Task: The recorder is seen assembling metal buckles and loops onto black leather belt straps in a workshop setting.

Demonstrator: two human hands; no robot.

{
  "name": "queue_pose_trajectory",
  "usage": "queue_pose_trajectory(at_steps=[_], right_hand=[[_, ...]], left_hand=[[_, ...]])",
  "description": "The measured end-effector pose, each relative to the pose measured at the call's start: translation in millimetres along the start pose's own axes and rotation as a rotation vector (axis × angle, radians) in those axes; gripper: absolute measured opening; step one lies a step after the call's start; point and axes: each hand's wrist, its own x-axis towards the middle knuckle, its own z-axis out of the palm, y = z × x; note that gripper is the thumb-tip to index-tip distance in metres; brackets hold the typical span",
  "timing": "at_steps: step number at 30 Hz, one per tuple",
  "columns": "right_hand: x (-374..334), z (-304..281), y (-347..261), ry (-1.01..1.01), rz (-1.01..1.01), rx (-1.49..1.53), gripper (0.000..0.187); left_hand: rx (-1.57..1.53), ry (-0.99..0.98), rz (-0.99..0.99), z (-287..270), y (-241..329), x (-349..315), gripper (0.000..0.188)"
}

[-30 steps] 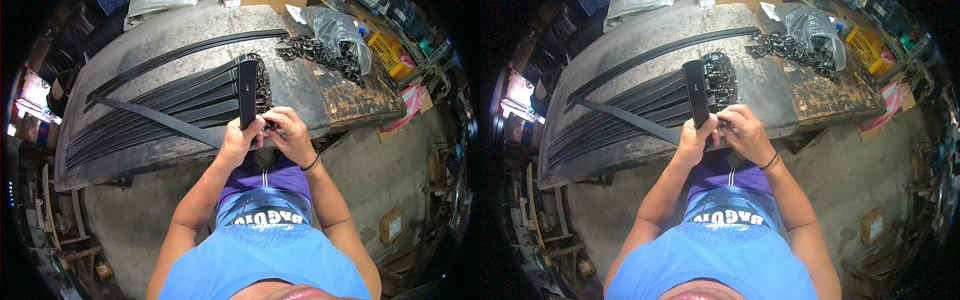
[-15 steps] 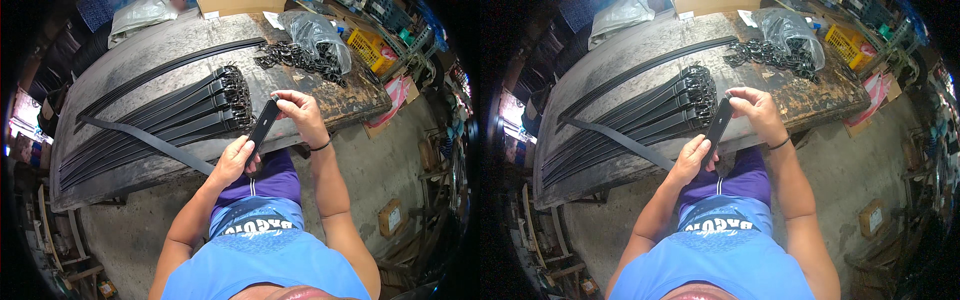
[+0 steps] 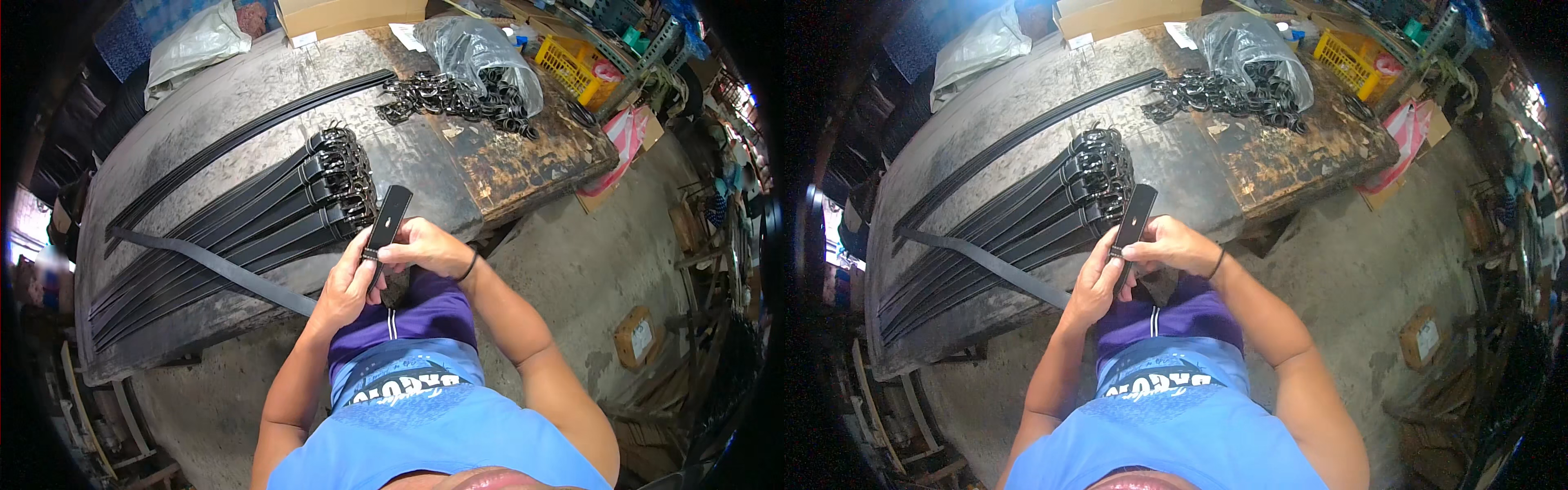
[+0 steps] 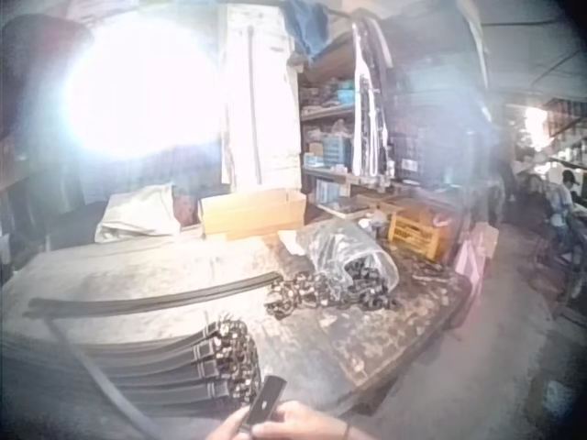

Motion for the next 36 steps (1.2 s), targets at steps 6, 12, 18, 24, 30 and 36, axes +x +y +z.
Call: queue_pose_trajectory(at_steps=[6, 12, 18, 24, 30, 36], right_hand=[[71, -152, -28, 0.608, -0.346, -0.781, 0.019], [150, -210, -35, 0.986, -0.174, -1.28, 0.026], [153, -214, -43, 0.891, 0.06, -1.374, 0.021], [88, -186, -77, 0.665, -0.034, -0.718, 0.027], [21, -105, -83, 0.354, -0.21, -0.554, 0.017], [-9, -16, -82, -0.021, -0.066, -0.562, 0.021]], left_hand=[[-0.264, 0.128, 0.043, -1, -7, -18, 0.028], [-0.188, 0.262, 0.084, 6, -3, -32, 0.038], [-0.3, 0.374, 0.102, -4, -12, -39, 0.032], [-0.302, 0.374, 0.127, -6, -9, -33, 0.024], [-0.287, 0.326, 0.095, -3, 1, -20, 0.025], [-0.202, 0.142, 0.066, 2, 15, 2, 0.043]])
